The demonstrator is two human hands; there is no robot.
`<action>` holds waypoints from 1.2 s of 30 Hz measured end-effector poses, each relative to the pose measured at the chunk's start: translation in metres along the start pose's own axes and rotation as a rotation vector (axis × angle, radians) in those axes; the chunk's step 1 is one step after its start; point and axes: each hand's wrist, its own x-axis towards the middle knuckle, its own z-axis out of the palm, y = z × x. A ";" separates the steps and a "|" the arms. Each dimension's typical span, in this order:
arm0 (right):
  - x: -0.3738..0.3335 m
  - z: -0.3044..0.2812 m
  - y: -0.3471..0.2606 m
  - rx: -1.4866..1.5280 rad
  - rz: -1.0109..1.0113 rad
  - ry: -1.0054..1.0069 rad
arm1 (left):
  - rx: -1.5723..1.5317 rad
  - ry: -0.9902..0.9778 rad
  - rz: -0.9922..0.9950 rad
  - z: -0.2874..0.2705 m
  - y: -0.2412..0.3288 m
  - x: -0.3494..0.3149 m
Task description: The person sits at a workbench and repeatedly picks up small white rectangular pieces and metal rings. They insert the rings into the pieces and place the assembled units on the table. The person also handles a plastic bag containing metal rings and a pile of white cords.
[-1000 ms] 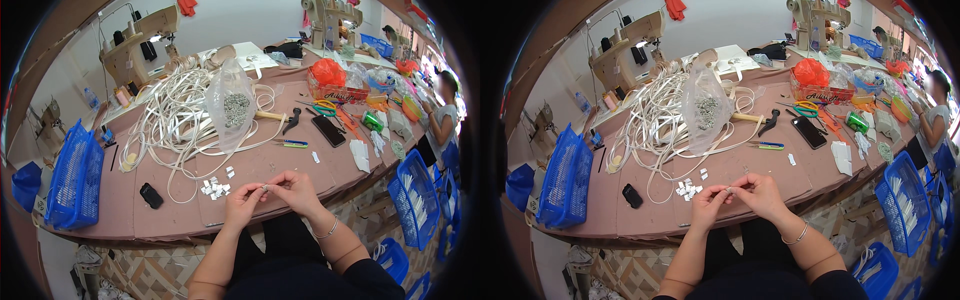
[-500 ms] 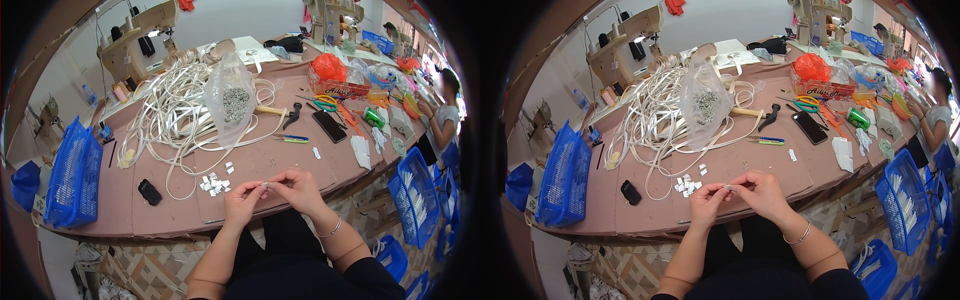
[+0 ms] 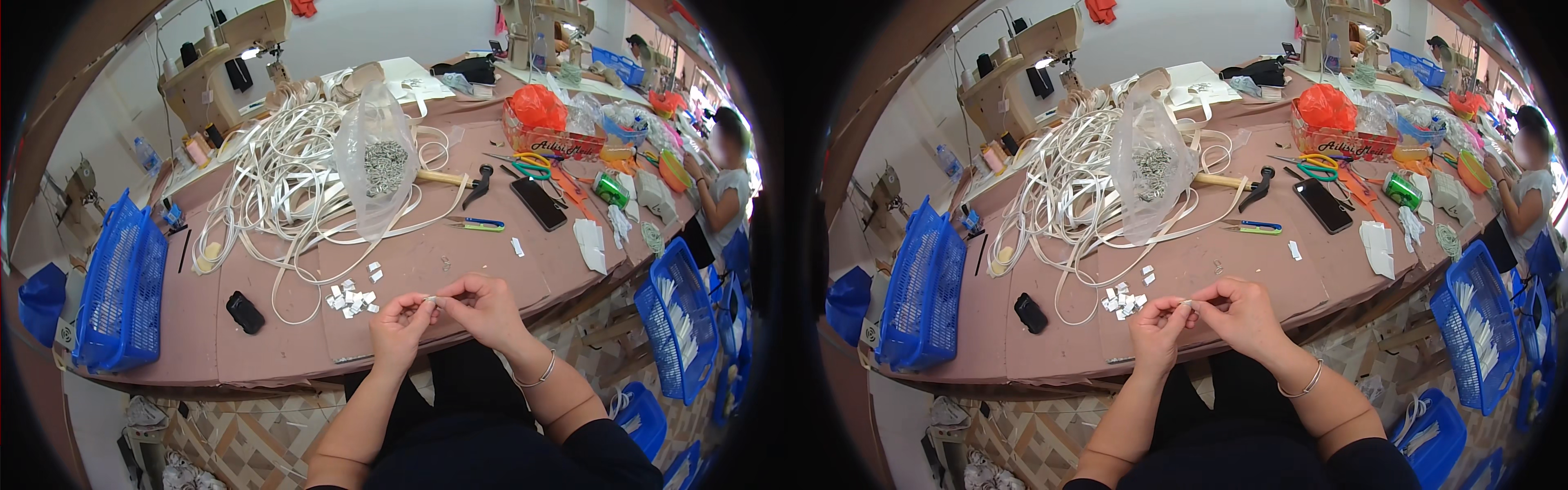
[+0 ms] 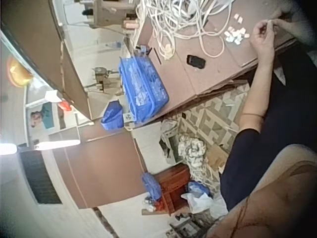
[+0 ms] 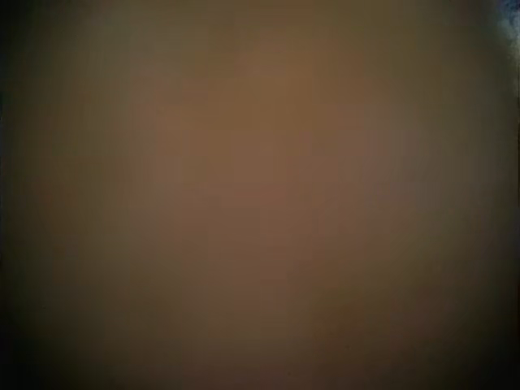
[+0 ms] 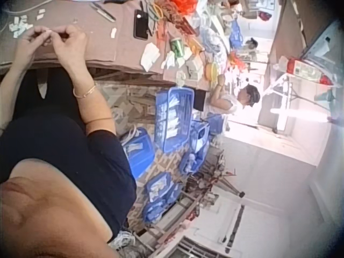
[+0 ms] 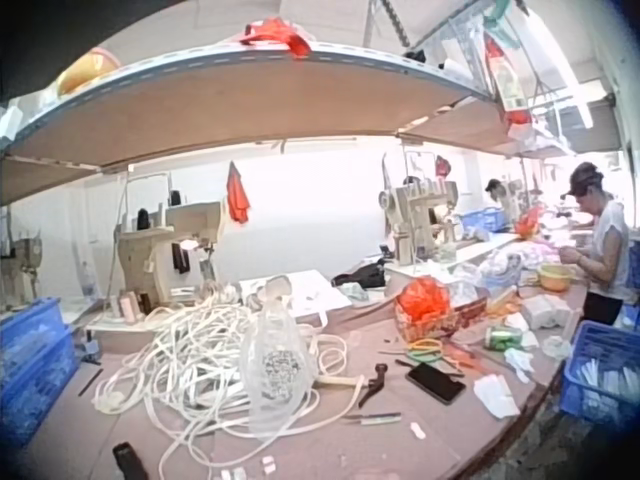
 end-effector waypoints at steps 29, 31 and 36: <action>0.006 -0.001 0.008 0.194 -0.044 0.003 | 0.045 -0.050 0.032 -0.003 0.019 -0.002; 0.004 0.000 0.003 0.145 -0.066 -0.010 | 0.119 -0.010 0.043 0.001 0.018 0.000; 0.005 -0.001 0.007 0.178 -0.063 -0.052 | -0.004 -0.048 -0.090 -0.001 0.018 0.003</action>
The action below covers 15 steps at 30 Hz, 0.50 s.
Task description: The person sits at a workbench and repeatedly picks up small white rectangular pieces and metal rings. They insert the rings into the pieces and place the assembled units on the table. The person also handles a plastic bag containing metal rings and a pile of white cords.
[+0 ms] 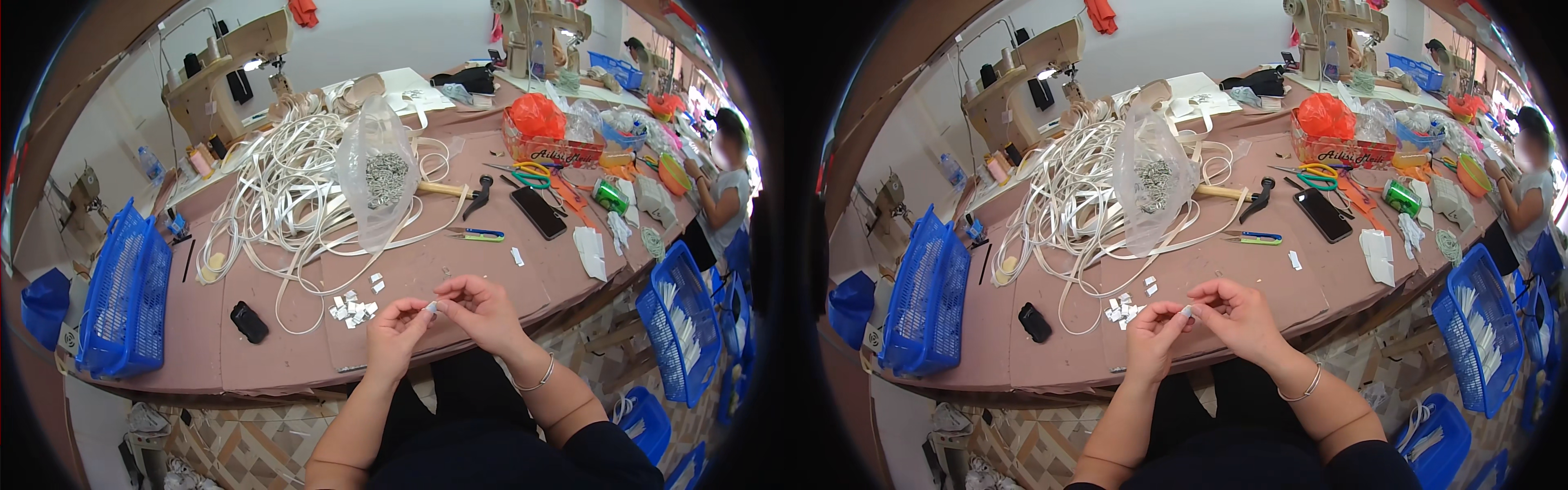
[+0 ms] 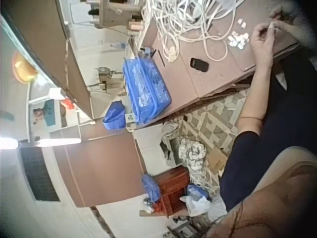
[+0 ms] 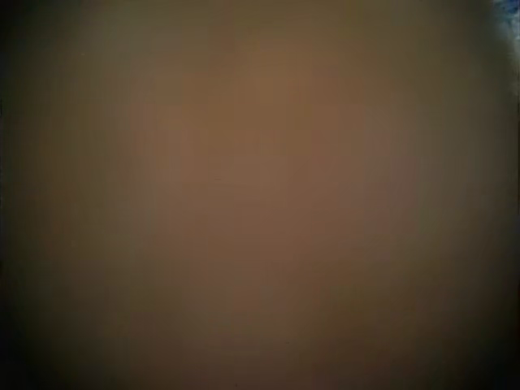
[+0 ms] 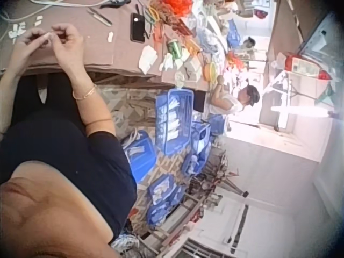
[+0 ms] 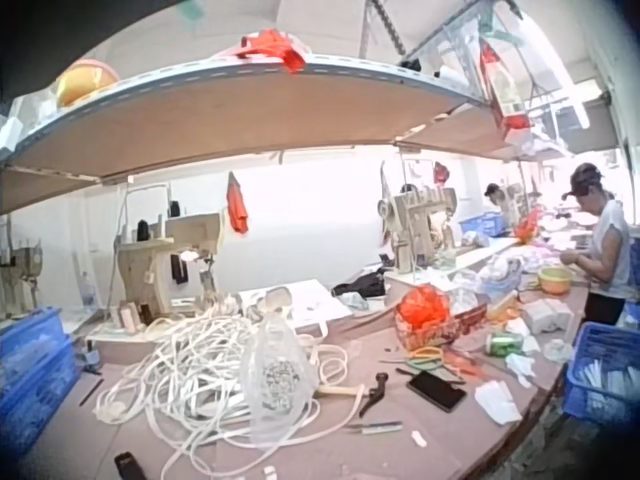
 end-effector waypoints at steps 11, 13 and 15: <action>0.010 -0.007 0.000 -0.004 0.160 -0.124 | -0.001 0.003 -0.038 -0.005 -0.012 0.003; 0.009 -0.004 0.000 0.008 0.175 -0.112 | 0.075 0.053 0.017 -0.003 -0.014 0.002; 0.009 -0.003 0.000 0.056 0.190 -0.101 | -0.025 0.080 -0.036 0.000 -0.009 0.002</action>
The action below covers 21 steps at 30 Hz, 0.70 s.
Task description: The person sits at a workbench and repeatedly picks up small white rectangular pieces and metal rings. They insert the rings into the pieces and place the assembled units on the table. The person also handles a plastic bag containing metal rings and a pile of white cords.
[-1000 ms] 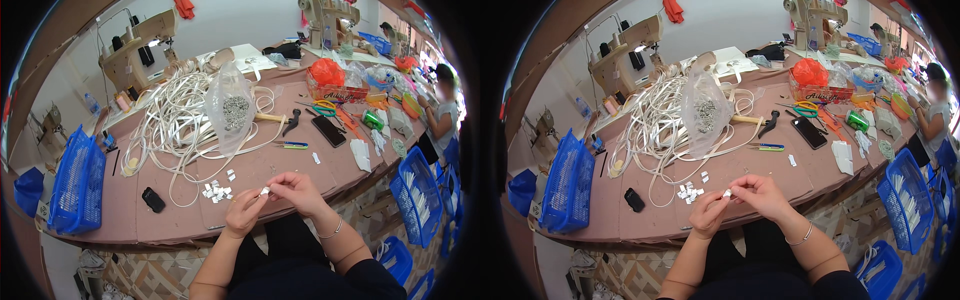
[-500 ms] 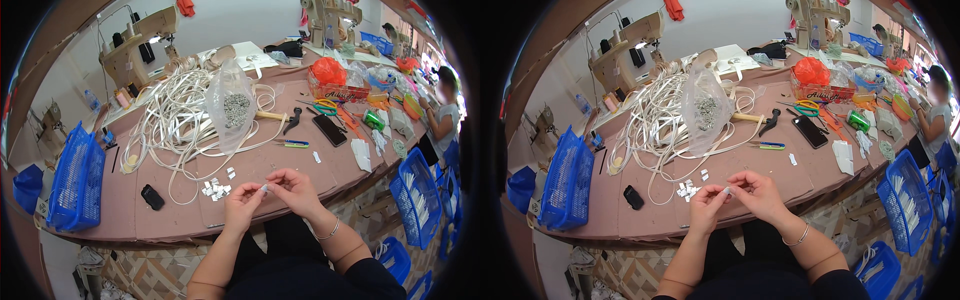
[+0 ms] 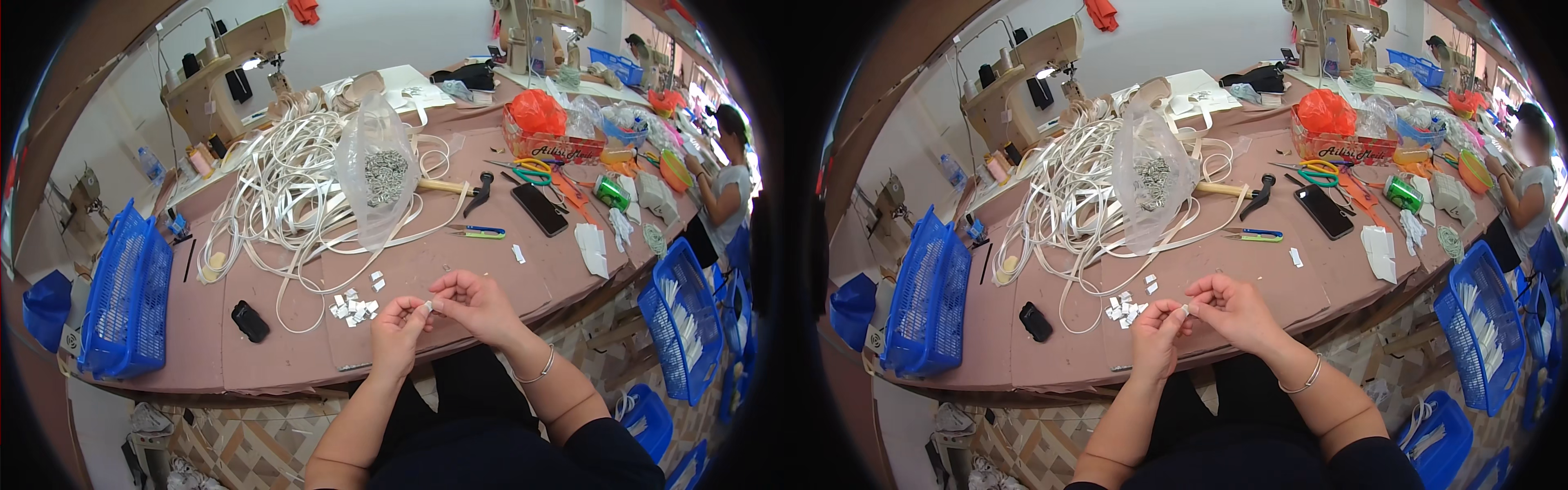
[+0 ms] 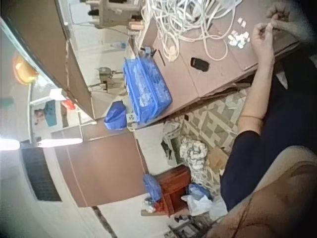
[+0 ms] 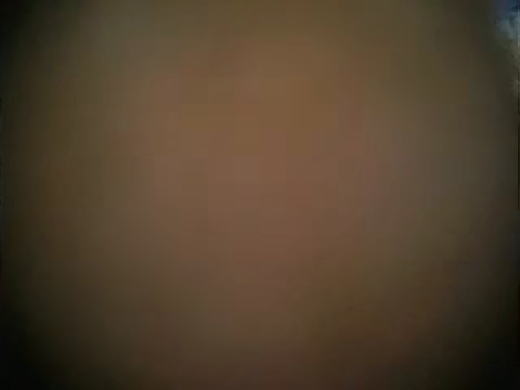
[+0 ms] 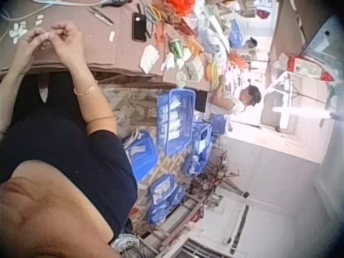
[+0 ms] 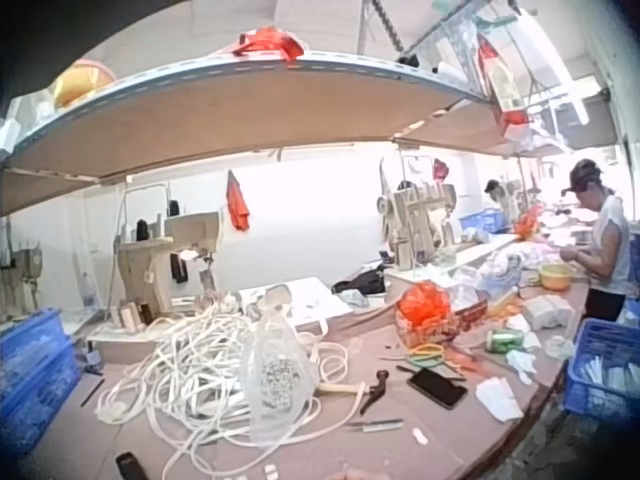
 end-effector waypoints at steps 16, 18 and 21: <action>-0.002 0.006 0.006 -0.026 -0.168 0.021 | 0.115 -0.013 0.109 -0.004 0.005 -0.004; -0.004 0.005 0.005 -0.165 -0.192 0.008 | 0.156 -0.017 0.160 -0.003 0.005 -0.006; -0.005 0.003 0.009 -0.155 -0.194 0.005 | 0.066 -0.040 0.139 -0.003 0.003 -0.008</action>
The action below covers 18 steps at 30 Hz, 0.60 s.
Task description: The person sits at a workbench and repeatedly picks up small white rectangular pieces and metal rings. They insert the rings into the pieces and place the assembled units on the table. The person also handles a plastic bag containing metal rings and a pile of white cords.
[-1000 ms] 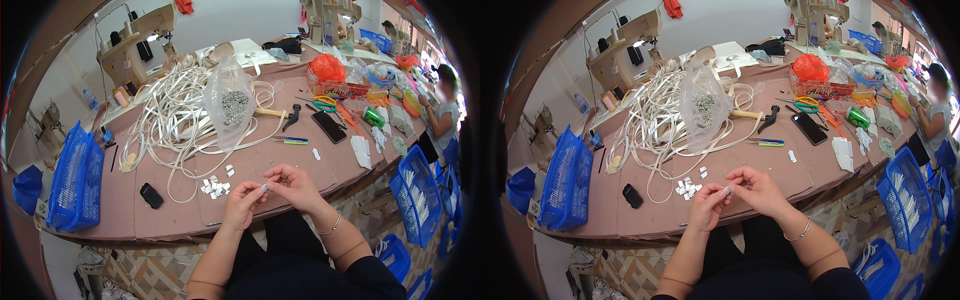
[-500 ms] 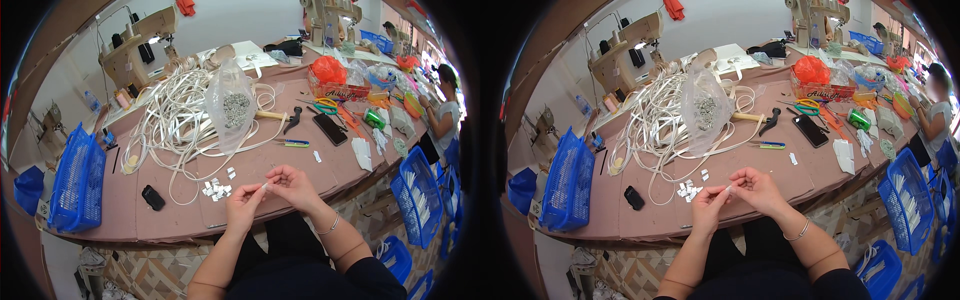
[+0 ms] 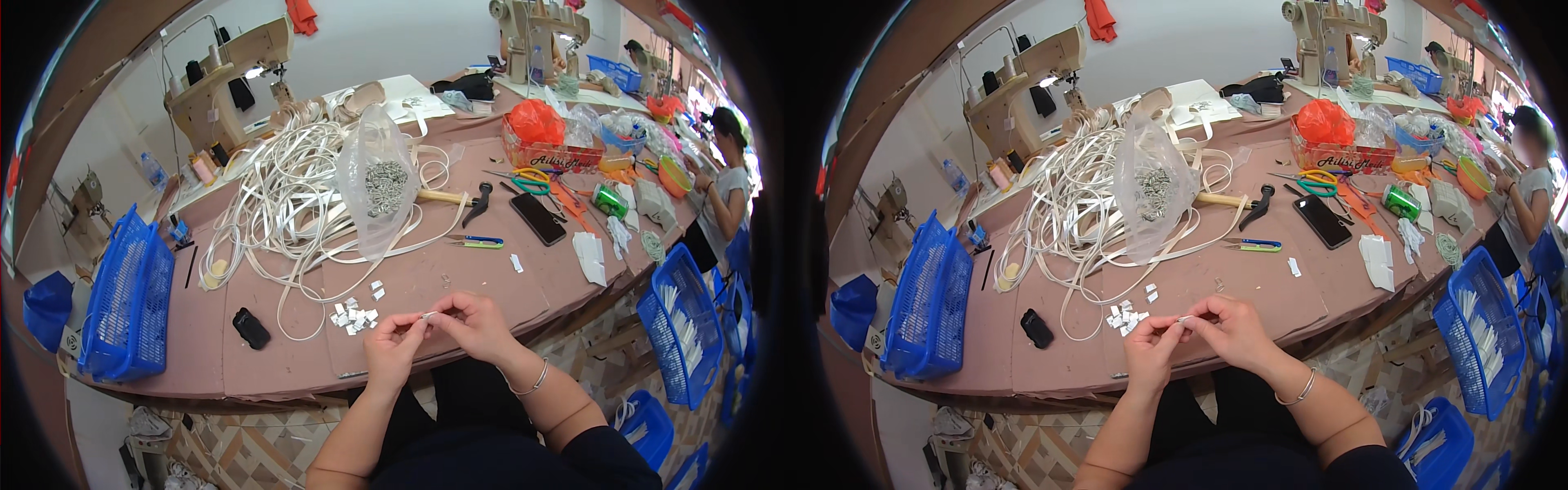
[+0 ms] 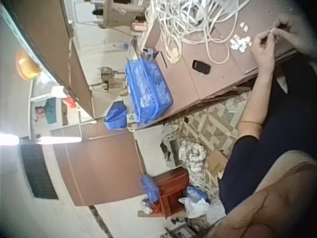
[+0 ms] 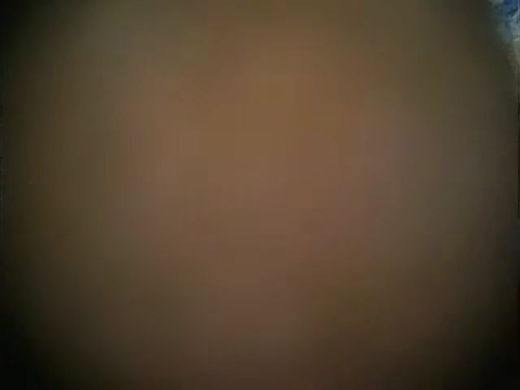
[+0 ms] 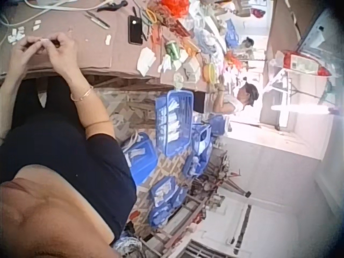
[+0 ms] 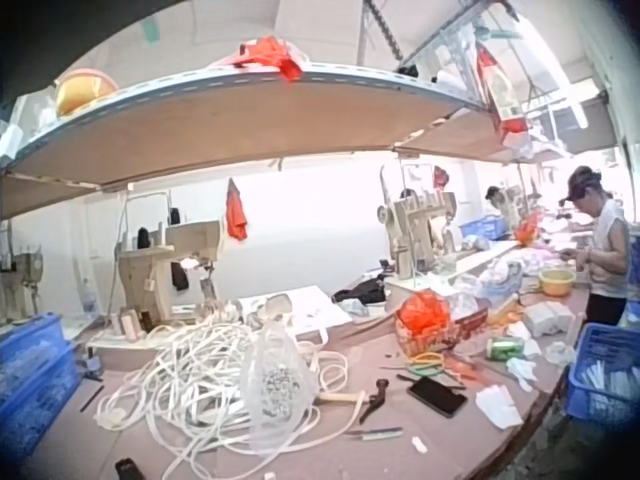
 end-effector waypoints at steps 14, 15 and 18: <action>-0.001 -0.008 0.002 0.553 0.463 -0.094 | 0.995 -0.155 0.967 -0.014 0.015 0.007; -0.002 -0.007 0.004 0.487 0.413 -0.082 | 0.995 -0.156 0.963 -0.015 0.012 0.007; -0.004 -0.001 0.012 0.269 0.237 -0.025 | 0.688 -0.052 0.689 -0.016 0.004 0.004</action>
